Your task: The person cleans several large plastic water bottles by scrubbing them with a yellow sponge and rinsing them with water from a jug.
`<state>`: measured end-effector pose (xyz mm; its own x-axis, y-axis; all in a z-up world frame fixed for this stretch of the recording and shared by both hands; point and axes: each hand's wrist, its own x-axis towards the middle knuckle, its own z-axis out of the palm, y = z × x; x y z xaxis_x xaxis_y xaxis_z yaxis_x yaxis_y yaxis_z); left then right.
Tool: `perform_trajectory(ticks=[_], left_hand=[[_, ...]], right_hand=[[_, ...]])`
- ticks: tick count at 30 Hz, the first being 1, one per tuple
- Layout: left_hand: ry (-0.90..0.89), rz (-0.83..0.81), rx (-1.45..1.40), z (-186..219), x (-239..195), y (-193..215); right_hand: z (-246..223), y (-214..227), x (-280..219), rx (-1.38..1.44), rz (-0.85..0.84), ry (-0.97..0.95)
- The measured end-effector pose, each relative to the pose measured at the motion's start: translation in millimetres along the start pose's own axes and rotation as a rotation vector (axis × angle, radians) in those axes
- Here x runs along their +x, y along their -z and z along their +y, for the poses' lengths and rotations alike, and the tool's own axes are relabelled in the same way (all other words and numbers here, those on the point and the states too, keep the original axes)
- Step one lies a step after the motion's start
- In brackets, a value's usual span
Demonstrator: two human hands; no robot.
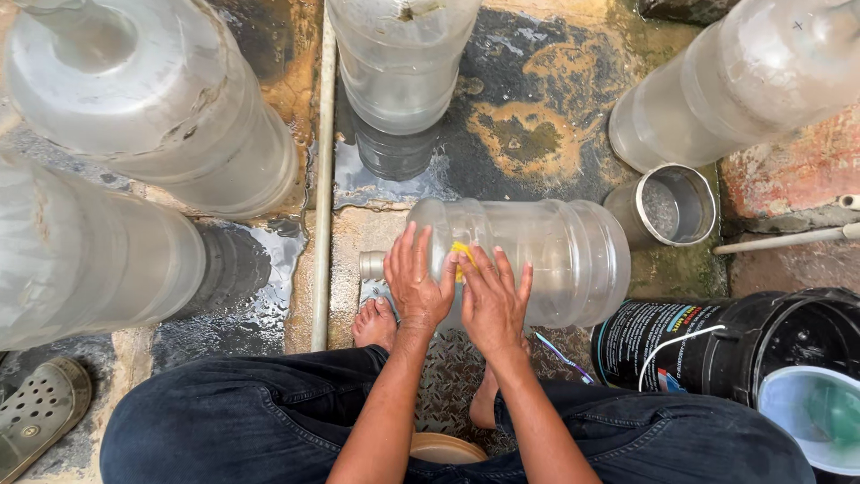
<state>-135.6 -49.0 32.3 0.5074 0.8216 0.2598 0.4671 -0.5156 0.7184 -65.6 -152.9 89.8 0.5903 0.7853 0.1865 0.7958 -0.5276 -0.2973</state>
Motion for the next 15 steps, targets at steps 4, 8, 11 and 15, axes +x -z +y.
perform_trajectory(ticks=[4,8,11,15], left_hand=[[0.045,0.05,-0.064,16,-5,-1],[0.004,0.081,-0.015,17,-30,2],[0.023,0.087,0.012,17,-32,-1],[0.04,0.089,-0.012,20,-35,4]], right_hand=[[29,-16,40,0.016,-0.019,-0.16],[51,-30,118,-0.073,-0.222,-0.157],[41,-22,132,-0.16,-0.351,-0.144],[15,13,67,-0.146,-0.243,-0.171]])
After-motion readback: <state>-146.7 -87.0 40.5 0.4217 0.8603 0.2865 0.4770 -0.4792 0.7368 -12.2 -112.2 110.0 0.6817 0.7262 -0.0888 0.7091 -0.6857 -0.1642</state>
